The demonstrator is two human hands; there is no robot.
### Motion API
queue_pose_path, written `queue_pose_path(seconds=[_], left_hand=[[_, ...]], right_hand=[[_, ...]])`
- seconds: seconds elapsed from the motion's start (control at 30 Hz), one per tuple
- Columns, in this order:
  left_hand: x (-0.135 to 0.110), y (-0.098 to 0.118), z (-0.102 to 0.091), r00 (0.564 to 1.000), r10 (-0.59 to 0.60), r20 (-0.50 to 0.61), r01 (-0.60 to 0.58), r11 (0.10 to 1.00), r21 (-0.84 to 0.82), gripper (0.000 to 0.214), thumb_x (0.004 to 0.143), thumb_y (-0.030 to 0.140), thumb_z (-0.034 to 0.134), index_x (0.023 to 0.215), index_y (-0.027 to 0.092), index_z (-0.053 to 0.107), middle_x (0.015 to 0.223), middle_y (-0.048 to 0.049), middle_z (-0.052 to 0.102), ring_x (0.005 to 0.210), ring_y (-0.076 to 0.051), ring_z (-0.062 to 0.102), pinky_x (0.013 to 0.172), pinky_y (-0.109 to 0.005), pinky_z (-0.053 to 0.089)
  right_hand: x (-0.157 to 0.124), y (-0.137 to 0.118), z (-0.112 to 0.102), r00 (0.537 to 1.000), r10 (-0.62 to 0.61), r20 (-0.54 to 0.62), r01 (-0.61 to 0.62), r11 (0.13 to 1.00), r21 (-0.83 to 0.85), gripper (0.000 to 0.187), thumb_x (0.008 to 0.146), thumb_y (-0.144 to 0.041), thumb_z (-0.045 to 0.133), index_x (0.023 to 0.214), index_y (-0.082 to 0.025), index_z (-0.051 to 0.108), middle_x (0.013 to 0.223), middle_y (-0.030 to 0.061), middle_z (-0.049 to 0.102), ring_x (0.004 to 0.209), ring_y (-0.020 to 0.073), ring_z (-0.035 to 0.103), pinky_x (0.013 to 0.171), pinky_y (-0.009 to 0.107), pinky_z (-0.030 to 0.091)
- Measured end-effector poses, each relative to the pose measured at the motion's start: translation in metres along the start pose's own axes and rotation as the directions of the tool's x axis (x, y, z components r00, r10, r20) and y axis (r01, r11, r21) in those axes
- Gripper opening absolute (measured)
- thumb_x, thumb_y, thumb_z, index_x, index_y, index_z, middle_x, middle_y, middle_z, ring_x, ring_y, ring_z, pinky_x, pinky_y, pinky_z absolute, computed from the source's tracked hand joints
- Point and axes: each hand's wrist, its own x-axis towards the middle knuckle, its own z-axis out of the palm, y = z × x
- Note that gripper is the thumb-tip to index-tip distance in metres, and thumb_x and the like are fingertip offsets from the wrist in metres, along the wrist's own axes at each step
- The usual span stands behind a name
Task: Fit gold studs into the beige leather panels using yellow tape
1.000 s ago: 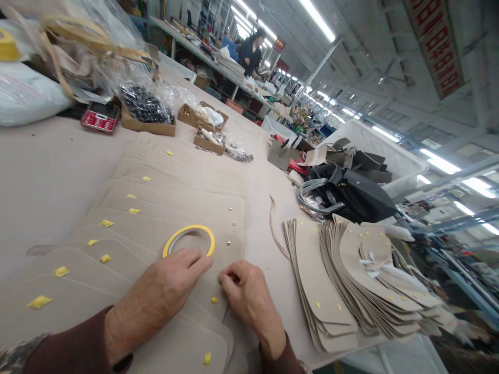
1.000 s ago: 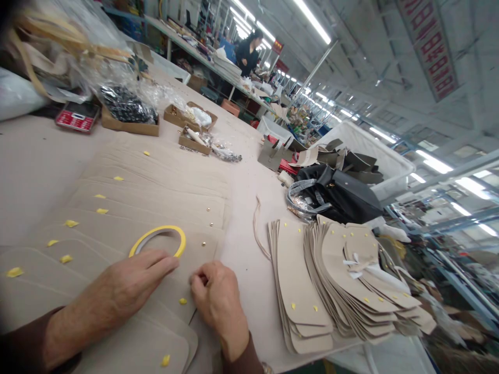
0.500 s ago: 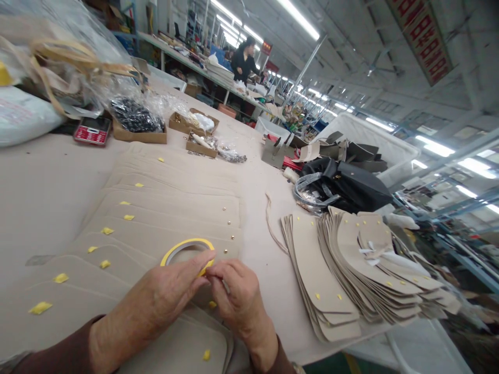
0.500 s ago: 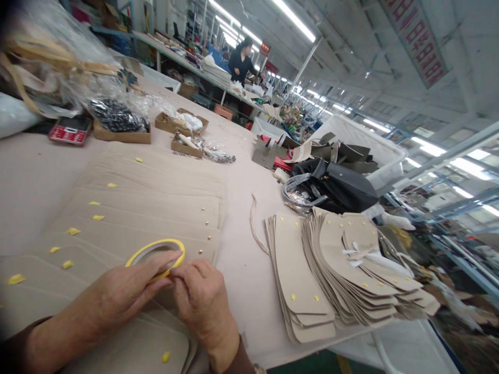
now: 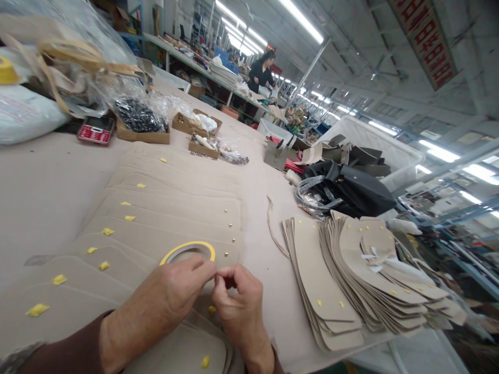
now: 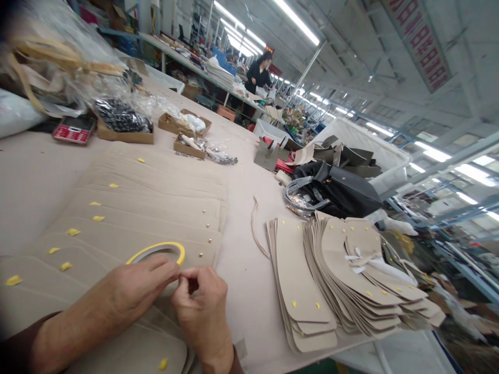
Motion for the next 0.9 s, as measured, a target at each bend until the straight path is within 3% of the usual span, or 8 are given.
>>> queue_pose_path(seconds=[0.03,0.13,0.2,0.27,0.43,0.6,0.73,0.9], left_hand=[[0.001,0.002,0.001,1.0,0.014,-0.027,-0.014,1.0,0.004,0.029,0.094,0.005,0.036,0.088,0.023,0.058,0.076,0.0007,0.056,0.062,-0.015,0.053,0.056,-0.027,0.037],[0.004,0.007,0.003,0.996,0.064,-0.066,-0.064,0.998,0.002,0.029,0.095,0.004,0.036,0.09,0.023,0.057,0.077,0.0007,0.055,0.064,-0.015,0.051,0.057,-0.027,0.035],[0.004,0.008,0.005,0.996,0.068,-0.059,-0.066,0.997,0.047,0.028,0.096,0.003,0.037,0.09,0.022,0.057,0.078,0.0004,0.056,0.067,-0.016,0.053,0.059,-0.027,0.037],[0.004,0.006,0.009,0.998,0.061,0.006,-0.061,0.989,0.135,0.026,0.096,0.002,0.042,0.09,0.022,0.057,0.081,-0.0003,0.06,0.072,-0.017,0.056,0.063,-0.028,0.04],[0.003,0.002,0.018,0.975,0.028,0.22,-0.089,0.958,0.272,0.02,0.092,0.003,0.057,0.092,0.023,0.061,0.086,-0.0023,0.064,0.077,-0.022,0.059,0.067,-0.033,0.046],[0.005,0.004,0.019,0.97,0.006,0.242,-0.073,0.96,0.27,0.017,0.091,0.005,0.06,0.092,0.022,0.061,0.086,-0.0027,0.065,0.076,-0.023,0.058,0.067,-0.035,0.047],[0.004,0.005,0.018,0.971,0.0,0.24,-0.062,0.966,0.252,0.019,0.092,0.004,0.057,0.089,0.022,0.058,0.084,-0.0027,0.064,0.075,-0.022,0.057,0.067,-0.035,0.047],[0.002,0.005,0.019,0.956,-0.042,0.29,-0.035,0.966,0.257,0.02,0.09,0.001,0.057,0.091,0.021,0.059,0.089,-0.0043,0.066,0.078,-0.025,0.06,0.068,-0.037,0.052]], right_hand=[[0.003,0.0,-0.001,0.988,0.152,0.035,-0.155,0.983,0.097,0.016,0.086,-0.022,0.058,0.076,-0.019,0.07,0.062,0.0011,0.068,0.052,0.0135,0.061,0.052,0.023,0.048],[0.015,0.005,-0.007,0.865,0.482,0.137,-0.5,0.807,0.315,0.021,0.081,-0.037,0.068,0.073,-0.018,0.068,0.053,-0.0016,0.064,0.043,0.0123,0.056,0.044,0.022,0.046],[0.025,0.014,-0.013,0.814,0.562,0.15,-0.575,0.738,0.353,0.028,0.075,-0.044,0.075,0.073,-0.016,0.069,0.053,-0.0016,0.064,0.043,0.0121,0.056,0.043,0.022,0.046],[0.032,0.024,-0.018,0.796,0.581,0.171,-0.601,0.724,0.34,0.036,0.072,-0.05,0.078,0.077,-0.015,0.073,0.056,0.0001,0.066,0.045,0.0121,0.058,0.044,0.022,0.047],[0.037,0.036,-0.019,0.817,0.536,0.212,-0.573,0.796,0.194,0.032,0.081,-0.046,0.072,0.081,-0.014,0.076,0.059,-0.0002,0.065,0.05,0.0121,0.058,0.05,0.022,0.049],[0.04,0.032,-0.012,0.896,0.393,0.206,-0.388,0.919,-0.067,0.022,0.088,-0.031,0.062,0.077,-0.018,0.075,0.067,0.0018,0.072,0.063,0.0165,0.065,0.06,0.025,0.049],[0.043,0.032,-0.008,0.944,0.261,0.202,-0.214,0.951,-0.225,0.021,0.091,-0.024,0.057,0.077,-0.019,0.072,0.073,0.0036,0.076,0.068,0.0184,0.07,0.067,0.027,0.049],[0.035,0.039,-0.008,0.962,0.236,0.136,-0.187,0.936,-0.299,0.015,0.093,-0.023,0.061,0.105,-0.018,0.069,0.065,-0.0008,0.071,0.059,0.0187,0.068,0.062,0.026,0.048]])
